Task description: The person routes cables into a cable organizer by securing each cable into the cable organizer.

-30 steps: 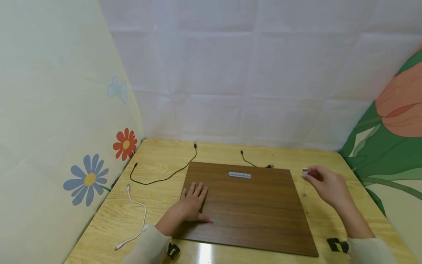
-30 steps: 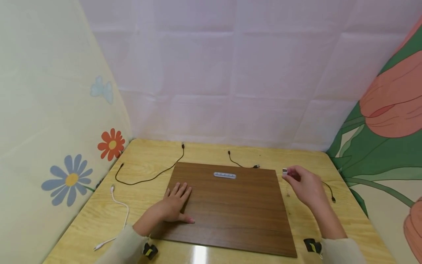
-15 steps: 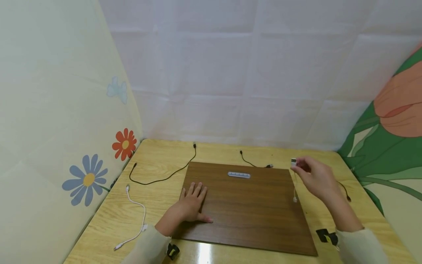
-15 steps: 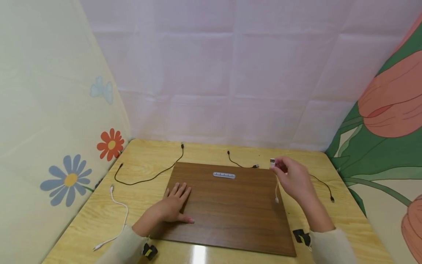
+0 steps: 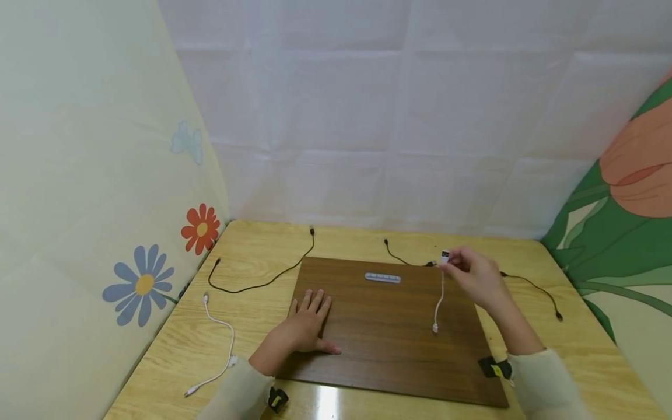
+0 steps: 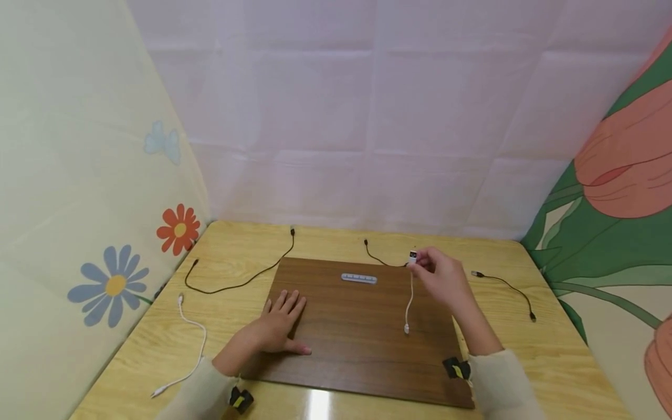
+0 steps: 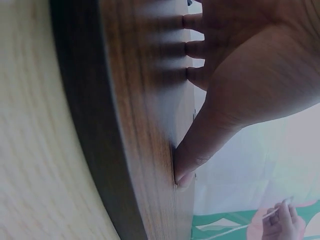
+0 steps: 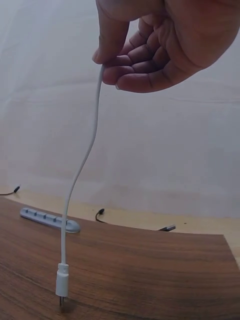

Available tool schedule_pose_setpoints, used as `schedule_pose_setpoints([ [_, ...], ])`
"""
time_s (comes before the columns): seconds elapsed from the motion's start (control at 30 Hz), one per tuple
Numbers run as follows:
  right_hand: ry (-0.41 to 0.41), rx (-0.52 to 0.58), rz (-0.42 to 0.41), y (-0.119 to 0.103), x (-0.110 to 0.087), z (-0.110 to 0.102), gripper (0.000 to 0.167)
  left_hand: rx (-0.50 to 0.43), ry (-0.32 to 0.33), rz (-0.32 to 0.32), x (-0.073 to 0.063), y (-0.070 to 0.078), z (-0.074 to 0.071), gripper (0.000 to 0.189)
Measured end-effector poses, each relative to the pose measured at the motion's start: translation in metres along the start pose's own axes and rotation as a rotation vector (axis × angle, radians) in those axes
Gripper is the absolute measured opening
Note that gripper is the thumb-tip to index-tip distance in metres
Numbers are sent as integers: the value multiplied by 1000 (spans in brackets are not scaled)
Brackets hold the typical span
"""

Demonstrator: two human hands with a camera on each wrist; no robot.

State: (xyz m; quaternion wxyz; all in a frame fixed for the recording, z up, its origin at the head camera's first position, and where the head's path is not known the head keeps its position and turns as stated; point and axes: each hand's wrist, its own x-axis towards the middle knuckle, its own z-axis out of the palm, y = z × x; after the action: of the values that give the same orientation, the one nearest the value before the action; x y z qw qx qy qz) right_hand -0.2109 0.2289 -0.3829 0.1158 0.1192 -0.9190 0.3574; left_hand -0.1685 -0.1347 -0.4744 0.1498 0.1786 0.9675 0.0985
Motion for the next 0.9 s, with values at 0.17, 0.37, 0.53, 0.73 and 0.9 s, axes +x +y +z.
schedule_pose_setpoints([
  [0.17, -24, 47, 29, 0, 3, 7, 18, -6, 1, 1, 0, 0, 0, 117],
  [0.37, -47, 95, 60, 2, 5, 16, 18, -7, 0, 4, 0, 0, 1, 117],
  [0.53, -69, 105, 88, 1, 7, 23, 19, -18, -5, 1, -1, 0, 0, 116],
  [0.73, -101, 181, 101, -4, 11, 30, 18, -23, -5, 1, -2, 0, -1, 116],
  [0.9, -131, 252, 127, -6, 14, 38, 21, -32, 4, 9, -4, 0, -1, 116],
])
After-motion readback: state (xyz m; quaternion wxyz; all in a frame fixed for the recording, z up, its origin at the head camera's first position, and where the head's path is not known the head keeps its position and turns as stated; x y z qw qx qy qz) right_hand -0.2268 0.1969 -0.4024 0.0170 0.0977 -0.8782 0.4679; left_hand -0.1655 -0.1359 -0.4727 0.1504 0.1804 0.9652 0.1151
